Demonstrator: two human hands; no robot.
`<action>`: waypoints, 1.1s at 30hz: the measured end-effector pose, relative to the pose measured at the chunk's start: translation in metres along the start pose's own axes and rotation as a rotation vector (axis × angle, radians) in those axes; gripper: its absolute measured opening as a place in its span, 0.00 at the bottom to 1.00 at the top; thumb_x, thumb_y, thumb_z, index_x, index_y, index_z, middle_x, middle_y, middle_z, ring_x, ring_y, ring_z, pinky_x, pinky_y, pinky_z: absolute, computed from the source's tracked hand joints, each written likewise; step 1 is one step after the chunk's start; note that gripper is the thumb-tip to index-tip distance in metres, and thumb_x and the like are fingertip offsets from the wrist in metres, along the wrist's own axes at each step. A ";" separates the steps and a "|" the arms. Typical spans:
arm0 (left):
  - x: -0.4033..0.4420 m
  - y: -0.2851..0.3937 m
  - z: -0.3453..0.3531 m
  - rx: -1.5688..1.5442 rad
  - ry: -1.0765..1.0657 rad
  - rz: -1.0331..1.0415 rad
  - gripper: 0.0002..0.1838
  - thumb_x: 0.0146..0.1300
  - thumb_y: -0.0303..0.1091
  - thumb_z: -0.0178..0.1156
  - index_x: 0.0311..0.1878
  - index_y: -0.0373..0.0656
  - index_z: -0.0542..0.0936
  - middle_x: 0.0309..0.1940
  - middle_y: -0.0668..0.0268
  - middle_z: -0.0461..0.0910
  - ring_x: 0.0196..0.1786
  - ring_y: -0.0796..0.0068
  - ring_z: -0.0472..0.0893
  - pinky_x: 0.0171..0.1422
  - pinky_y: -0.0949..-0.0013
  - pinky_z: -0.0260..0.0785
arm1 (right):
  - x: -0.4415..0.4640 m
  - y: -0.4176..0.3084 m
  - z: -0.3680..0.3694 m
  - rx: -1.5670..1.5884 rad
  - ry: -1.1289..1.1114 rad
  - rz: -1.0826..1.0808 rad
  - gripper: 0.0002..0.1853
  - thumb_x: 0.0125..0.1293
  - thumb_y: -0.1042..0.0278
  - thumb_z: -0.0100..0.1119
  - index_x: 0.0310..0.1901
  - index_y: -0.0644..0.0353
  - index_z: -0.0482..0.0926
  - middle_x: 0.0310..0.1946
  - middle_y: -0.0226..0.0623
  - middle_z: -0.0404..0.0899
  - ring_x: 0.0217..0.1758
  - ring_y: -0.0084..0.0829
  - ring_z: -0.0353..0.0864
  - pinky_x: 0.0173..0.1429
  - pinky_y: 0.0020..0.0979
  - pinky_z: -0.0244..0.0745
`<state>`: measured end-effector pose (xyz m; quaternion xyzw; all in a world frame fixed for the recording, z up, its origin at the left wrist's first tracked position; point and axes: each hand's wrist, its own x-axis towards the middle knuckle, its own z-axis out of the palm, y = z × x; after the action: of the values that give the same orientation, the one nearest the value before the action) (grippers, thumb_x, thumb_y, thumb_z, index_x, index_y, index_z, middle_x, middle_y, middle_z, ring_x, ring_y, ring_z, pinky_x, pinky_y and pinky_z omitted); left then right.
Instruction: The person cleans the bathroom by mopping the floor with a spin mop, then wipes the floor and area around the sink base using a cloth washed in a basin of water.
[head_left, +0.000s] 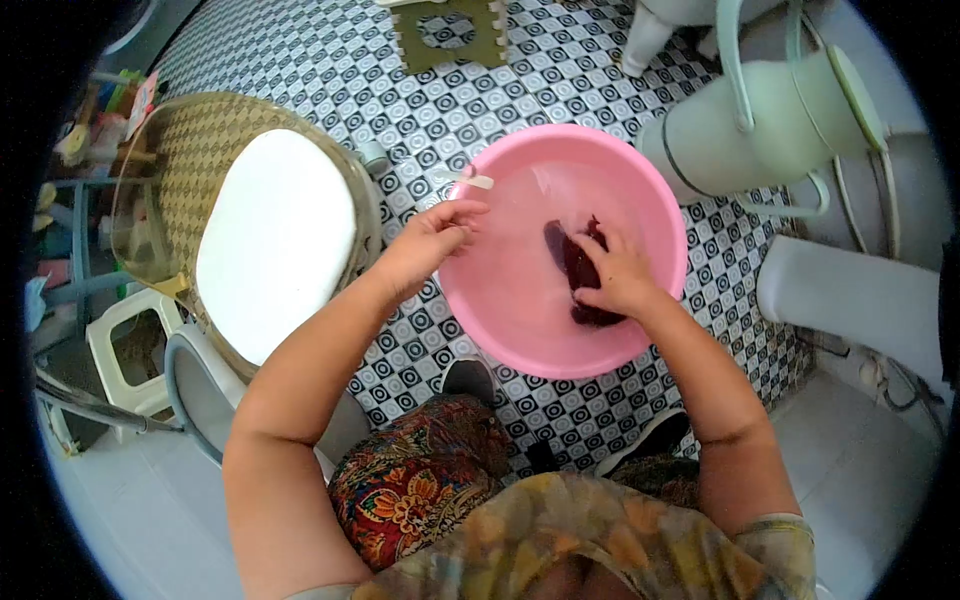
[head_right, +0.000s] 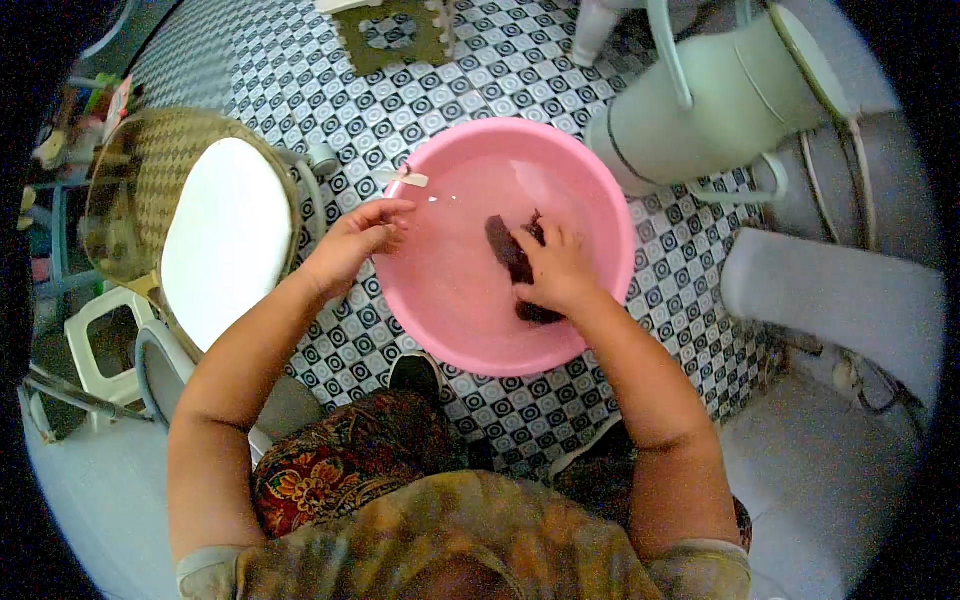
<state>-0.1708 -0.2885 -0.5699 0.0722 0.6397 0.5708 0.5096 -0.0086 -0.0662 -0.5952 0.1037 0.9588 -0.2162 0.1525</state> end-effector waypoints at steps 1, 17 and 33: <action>-0.001 0.002 0.004 0.042 0.019 -0.017 0.18 0.56 0.25 0.48 0.51 0.43 0.71 0.36 0.71 0.72 0.37 0.81 0.71 0.47 0.77 0.63 | -0.009 -0.009 -0.003 -0.050 -0.141 0.061 0.37 0.42 0.62 0.63 0.57 0.46 0.59 0.60 0.47 0.49 0.62 0.49 0.50 0.57 0.49 0.57; 0.040 -0.036 0.051 0.649 -0.210 -0.102 0.16 0.58 0.30 0.48 0.51 0.39 0.69 0.35 0.66 0.73 0.35 0.77 0.72 0.42 0.76 0.66 | -0.016 0.025 -0.014 1.195 -0.116 0.453 0.22 0.46 0.65 0.53 0.45 0.67 0.69 0.35 0.44 0.75 0.34 0.36 0.76 0.38 0.32 0.72; 0.041 0.013 0.138 0.022 -0.329 -0.298 0.29 0.63 0.55 0.32 0.55 0.44 0.65 0.51 0.63 0.68 0.51 0.72 0.70 0.55 0.65 0.64 | -0.056 0.019 -0.096 1.727 -0.389 0.517 0.15 0.52 0.66 0.48 0.42 0.62 0.69 0.32 0.37 0.74 0.31 0.31 0.76 0.33 0.33 0.75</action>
<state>-0.0952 -0.1662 -0.5596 0.0746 0.5580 0.4627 0.6848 0.0247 -0.0141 -0.5012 0.3541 0.3692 -0.8294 0.2244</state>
